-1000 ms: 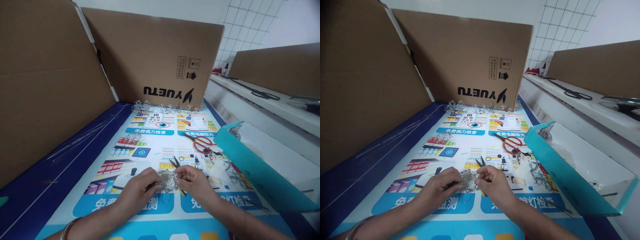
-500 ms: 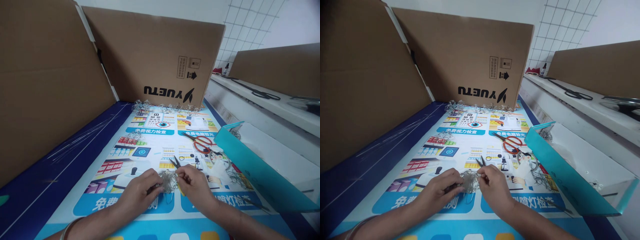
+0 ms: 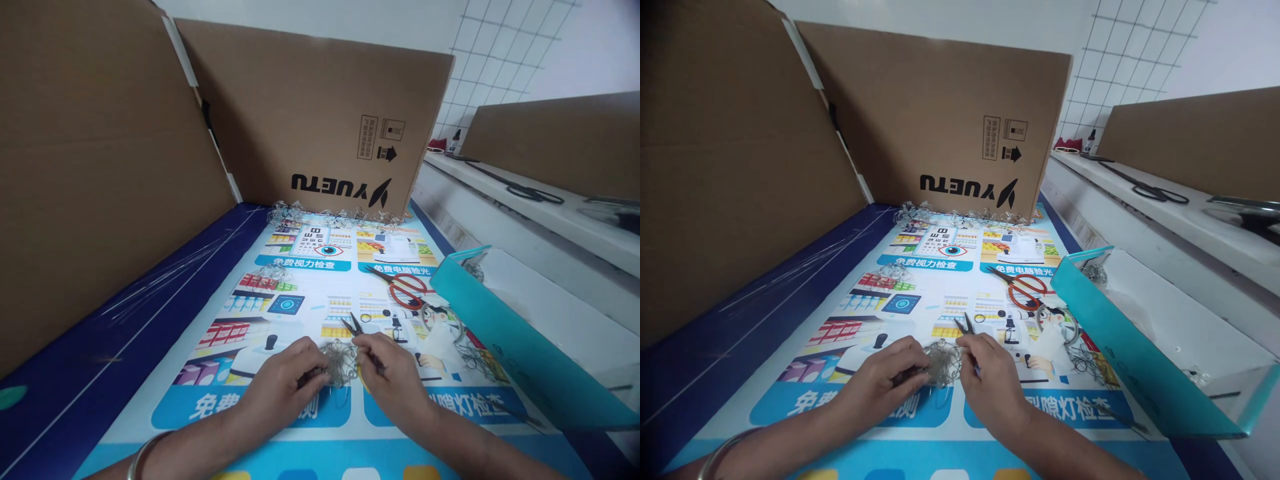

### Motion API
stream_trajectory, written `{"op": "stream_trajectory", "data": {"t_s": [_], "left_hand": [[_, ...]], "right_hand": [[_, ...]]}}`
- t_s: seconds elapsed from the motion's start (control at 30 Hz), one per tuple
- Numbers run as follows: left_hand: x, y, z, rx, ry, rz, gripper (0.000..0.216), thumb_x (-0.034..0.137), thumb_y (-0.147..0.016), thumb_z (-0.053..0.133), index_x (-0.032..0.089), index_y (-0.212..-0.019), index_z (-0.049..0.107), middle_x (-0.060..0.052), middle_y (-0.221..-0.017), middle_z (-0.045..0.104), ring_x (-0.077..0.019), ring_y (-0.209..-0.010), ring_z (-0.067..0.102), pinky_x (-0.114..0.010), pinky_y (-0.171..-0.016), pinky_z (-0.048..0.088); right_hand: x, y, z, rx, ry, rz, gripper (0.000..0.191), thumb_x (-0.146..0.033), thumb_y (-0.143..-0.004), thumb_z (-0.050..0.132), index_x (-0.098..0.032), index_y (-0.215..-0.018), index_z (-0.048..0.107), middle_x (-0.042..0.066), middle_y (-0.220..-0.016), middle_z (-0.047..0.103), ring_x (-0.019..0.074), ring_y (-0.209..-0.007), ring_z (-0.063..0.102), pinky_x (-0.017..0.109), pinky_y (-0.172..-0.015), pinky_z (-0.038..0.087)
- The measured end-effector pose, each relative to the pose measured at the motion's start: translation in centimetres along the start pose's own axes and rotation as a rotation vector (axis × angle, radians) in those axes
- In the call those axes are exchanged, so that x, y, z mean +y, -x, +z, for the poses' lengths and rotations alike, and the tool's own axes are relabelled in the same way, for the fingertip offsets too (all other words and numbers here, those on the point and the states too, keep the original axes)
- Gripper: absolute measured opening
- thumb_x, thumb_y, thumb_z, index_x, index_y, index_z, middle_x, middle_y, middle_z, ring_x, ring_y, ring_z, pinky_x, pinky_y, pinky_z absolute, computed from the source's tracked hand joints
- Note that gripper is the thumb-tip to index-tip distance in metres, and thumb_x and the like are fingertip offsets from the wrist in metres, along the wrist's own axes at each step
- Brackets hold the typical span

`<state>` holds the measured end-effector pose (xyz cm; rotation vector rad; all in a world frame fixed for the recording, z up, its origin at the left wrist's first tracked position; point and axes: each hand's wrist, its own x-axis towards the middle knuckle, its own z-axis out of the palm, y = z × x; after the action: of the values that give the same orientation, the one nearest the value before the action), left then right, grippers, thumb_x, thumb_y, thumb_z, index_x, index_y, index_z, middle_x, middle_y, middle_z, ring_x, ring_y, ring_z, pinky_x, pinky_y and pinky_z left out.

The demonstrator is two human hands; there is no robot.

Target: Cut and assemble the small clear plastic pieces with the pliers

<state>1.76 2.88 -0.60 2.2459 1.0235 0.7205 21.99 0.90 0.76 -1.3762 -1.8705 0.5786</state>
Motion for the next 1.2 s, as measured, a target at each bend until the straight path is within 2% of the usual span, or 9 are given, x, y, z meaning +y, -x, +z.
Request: {"op": "stream_trajectory", "data": {"t_s": [0.23, 0.53, 0.8, 0.93, 1.2], "left_hand": [[0.1, -0.1, -0.2, -0.014, 0.015, -0.030, 0.007, 0.014, -0.080, 0.051, 0.019, -0.082, 0.056, -0.001, -0.077, 0.052, -0.0128, -0.070, 0.050, -0.023, -0.061, 0.038], [0.2, -0.1, -0.4, -0.023, 0.006, -0.038, 0.005, 0.015, -0.081, 0.052, 0.018, -0.080, 0.055, 0.000, -0.076, 0.052, -0.0121, -0.069, 0.049, -0.022, -0.059, 0.037], [0.2, -0.1, -0.3, -0.031, 0.014, -0.032, 0.008, 0.013, -0.081, 0.051, 0.019, -0.082, 0.055, -0.001, -0.078, 0.052, -0.0125, -0.071, 0.050, -0.023, -0.061, 0.038], [0.0, 0.0, -0.2, -0.018, 0.016, -0.018, 0.006, 0.014, -0.081, 0.051, 0.019, -0.081, 0.055, -0.001, -0.078, 0.052, -0.0128, -0.071, 0.051, -0.023, -0.062, 0.039], [0.0, -0.1, -0.2, -0.016, -0.005, -0.019, 0.006, 0.014, -0.080, 0.051, 0.018, -0.080, 0.055, -0.001, -0.076, 0.052, -0.0118, -0.068, 0.049, -0.022, -0.060, 0.038]], "right_hand": [[0.1, -0.3, -0.7, 0.005, 0.037, -0.081, 0.018, -0.012, -0.079, 0.046, -0.021, -0.086, 0.060, 0.004, -0.085, 0.060, 0.0182, -0.085, 0.052, 0.032, -0.075, 0.043], [0.7, 0.0, -0.6, -0.051, -0.009, 0.067, 0.017, -0.017, -0.080, 0.045, -0.021, -0.091, 0.058, 0.005, -0.088, 0.057, 0.0174, -0.084, 0.052, 0.029, -0.072, 0.044], [0.7, -0.2, -0.7, -0.116, 0.012, 0.055, 0.019, -0.015, -0.078, 0.048, -0.021, -0.092, 0.059, 0.004, -0.095, 0.057, 0.0179, -0.093, 0.051, 0.031, -0.081, 0.042], [0.8, -0.1, -0.8, -0.133, -0.037, 0.077, 0.021, -0.017, -0.079, 0.047, -0.022, -0.095, 0.059, 0.005, -0.102, 0.055, 0.0178, -0.097, 0.051, 0.029, -0.080, 0.043], [1.4, -0.1, -0.6, -0.104, -0.087, 0.089, 0.016, -0.015, -0.076, 0.050, -0.021, -0.088, 0.059, 0.004, -0.093, 0.053, 0.0167, -0.090, 0.052, 0.027, -0.074, 0.044]]}}
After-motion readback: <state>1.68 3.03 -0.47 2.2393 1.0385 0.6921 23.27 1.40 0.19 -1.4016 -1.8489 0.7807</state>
